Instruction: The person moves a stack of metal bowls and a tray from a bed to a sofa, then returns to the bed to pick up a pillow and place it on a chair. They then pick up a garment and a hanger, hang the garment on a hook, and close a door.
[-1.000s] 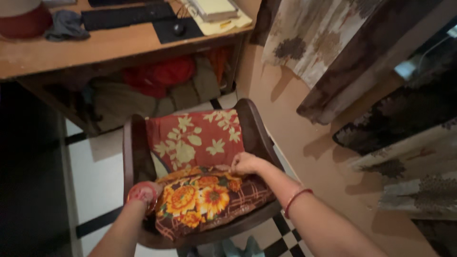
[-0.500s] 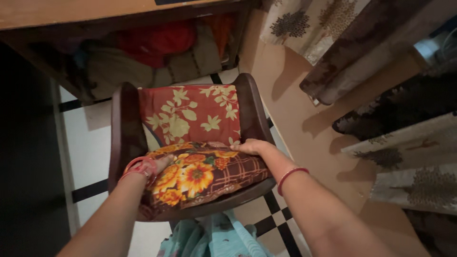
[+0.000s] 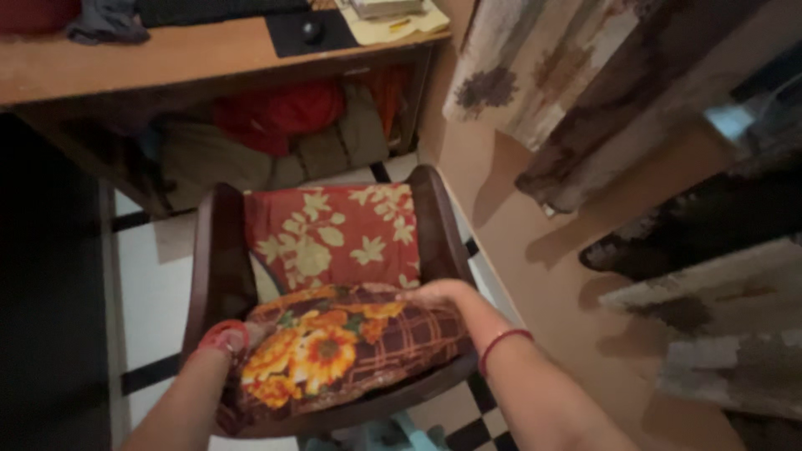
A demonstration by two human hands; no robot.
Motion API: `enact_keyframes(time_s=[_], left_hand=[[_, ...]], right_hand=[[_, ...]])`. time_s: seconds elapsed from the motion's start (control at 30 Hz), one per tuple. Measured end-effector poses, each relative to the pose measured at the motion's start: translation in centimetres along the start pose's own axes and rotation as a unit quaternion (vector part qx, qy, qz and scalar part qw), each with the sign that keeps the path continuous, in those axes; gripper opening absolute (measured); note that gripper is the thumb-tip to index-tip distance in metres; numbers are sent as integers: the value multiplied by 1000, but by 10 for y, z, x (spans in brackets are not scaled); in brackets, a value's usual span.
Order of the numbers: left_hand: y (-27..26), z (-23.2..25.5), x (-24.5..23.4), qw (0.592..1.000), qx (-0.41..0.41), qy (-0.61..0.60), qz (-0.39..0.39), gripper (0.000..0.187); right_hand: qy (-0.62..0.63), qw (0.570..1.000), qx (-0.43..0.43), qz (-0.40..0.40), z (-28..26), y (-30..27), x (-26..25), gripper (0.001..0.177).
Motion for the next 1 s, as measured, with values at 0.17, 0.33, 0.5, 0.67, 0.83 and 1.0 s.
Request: enact_keyframes(time_s=[0.17,0.33,0.5,0.67,0.83,1.0], left_hand=[[-1,18,-15,998,15,52,-21,80],[2,25,-26,996,28,75,-25,75],[-7,30,-12,993,52,98,-49,70],[-21,58,-6,980,99,161,-68,65],[-51,111,-11,950,181,243,-79,61],[-96,154,-4,910,267,310,-72,56]], right_hand=[[-5,999,16,-50,-16,-13,-28,72],[-91,994,14,-55,-11,-14,-38,69],[-220,968,97,75,-9,-26,-20,84],[-194,965,121,127,-12,-40,-23,91],[-228,949,122,180,-37,-90,-31,78],[-248,938,-22,240,-99,-119,-23,66]])
Point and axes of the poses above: each hand's wrist, its own y-axis towards the middle knuckle, its own x-axis out of the palm, z = x × y, the point moved 5 cm from there along y, towards the middle knuckle, and after that the axes turned 14 degrees about -y, right-handed, at the moved point
